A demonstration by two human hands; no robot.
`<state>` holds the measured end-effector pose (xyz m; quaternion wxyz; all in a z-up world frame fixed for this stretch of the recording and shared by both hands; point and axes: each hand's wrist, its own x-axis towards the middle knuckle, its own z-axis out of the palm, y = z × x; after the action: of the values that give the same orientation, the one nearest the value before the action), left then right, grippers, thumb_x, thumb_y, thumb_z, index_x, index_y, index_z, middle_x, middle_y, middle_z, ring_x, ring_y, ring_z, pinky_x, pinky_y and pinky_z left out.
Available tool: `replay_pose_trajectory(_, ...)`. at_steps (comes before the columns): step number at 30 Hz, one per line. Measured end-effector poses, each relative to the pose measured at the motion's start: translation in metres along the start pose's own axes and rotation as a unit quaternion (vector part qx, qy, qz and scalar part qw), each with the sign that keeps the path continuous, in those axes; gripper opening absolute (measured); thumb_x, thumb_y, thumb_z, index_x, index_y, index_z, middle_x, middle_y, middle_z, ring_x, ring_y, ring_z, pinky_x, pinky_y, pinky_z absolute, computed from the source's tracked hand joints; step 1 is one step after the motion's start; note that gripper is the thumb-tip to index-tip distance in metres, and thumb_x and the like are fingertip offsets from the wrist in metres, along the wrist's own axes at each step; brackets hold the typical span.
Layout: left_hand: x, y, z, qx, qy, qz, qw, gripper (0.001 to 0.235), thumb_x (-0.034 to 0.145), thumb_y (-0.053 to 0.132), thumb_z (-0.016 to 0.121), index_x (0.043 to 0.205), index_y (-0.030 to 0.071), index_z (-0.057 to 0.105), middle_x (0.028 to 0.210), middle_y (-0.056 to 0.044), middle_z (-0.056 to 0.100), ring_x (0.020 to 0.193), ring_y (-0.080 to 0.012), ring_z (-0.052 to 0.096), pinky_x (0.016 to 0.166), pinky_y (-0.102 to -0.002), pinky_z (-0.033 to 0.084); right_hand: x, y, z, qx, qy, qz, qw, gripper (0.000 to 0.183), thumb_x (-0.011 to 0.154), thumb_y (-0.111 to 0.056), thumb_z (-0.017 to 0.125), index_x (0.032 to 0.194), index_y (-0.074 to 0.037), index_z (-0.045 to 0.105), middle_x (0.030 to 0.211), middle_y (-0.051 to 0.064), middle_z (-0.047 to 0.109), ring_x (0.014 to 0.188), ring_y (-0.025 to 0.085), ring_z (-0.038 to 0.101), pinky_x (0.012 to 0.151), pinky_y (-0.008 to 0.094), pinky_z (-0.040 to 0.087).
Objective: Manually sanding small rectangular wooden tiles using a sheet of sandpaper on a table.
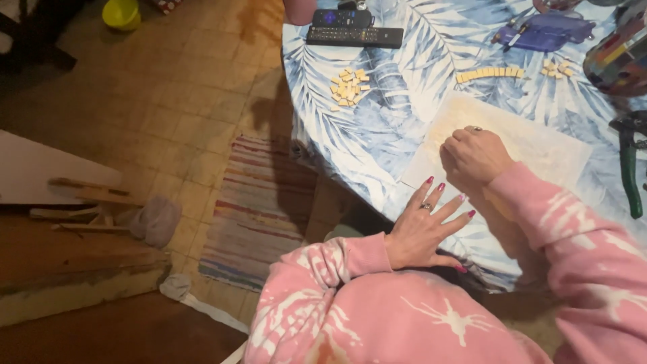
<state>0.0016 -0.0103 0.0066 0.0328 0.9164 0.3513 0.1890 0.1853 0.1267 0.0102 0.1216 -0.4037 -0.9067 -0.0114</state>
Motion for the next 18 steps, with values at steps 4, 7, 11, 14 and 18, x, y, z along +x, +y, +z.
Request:
replay_pose_trajectory(4,0.002,-0.001,-0.001,0.002,-0.001,-0.002,1.000,0.100,0.068,0.079,0.068,0.146,0.018,0.056,0.151,-0.016,0.054,0.141,-0.0472,0.047,0.128,-0.062,0.020,-0.049,-0.003,-0.026,-0.025,-0.027,0.006,0.999,0.009,0.080,-0.016,0.066,0.075,-0.009,0.065,0.075,0.010,0.063,0.077,0.033,0.064,0.068,0.045,0.054)
replay_pose_trajectory(7,-0.001,-0.001,0.000,-0.024,-0.003,-0.003,1.000,0.099,0.068,0.079,0.068,0.146,0.019,0.056,0.151,-0.016,0.055,0.139,-0.0476,0.048,0.128,-0.063,0.019,-0.110,-0.009,-0.053,-0.030,-0.097,0.014,0.995,0.013,0.072,-0.018,0.069,0.081,-0.010,0.065,0.074,0.010,0.063,0.076,0.032,0.066,0.067,0.044,0.055)
replay_pose_trajectory(11,0.002,0.002,-0.003,-0.020,0.006,-0.011,1.000,0.096,0.070,0.078,0.068,0.145,0.018,0.056,0.150,-0.017,0.055,0.140,-0.0487,0.047,0.127,-0.064,0.020,-0.141,-0.020,-0.083,-0.014,-0.164,0.102,0.981,0.008,0.079,-0.019,0.068,0.083,-0.012,0.068,0.074,0.010,0.066,0.078,0.031,0.069,0.071,0.043,0.057)
replay_pose_trajectory(14,0.007,0.009,-0.010,-0.042,0.028,-0.032,0.998,0.088,0.075,0.071,0.067,0.144,0.017,0.056,0.146,-0.014,0.058,0.142,-0.0462,0.047,0.125,-0.070,0.016,-0.141,-0.021,-0.070,0.101,-0.050,0.178,0.978,0.012,0.091,-0.019,0.066,0.089,-0.007,0.068,0.079,0.014,0.065,0.076,0.034,0.065,0.070,0.043,0.053)
replay_pose_trajectory(18,0.023,0.008,-0.026,-0.162,0.159,-0.073,0.971,0.080,0.093,0.050,0.066,0.155,0.005,0.044,0.153,-0.016,0.055,0.147,-0.0386,0.051,0.127,-0.065,0.026,-0.118,-0.033,-0.042,0.312,0.125,0.234,0.912,0.018,0.105,-0.013,0.060,0.093,0.000,0.064,0.075,0.013,0.057,0.067,0.021,0.054,0.065,0.036,0.045)
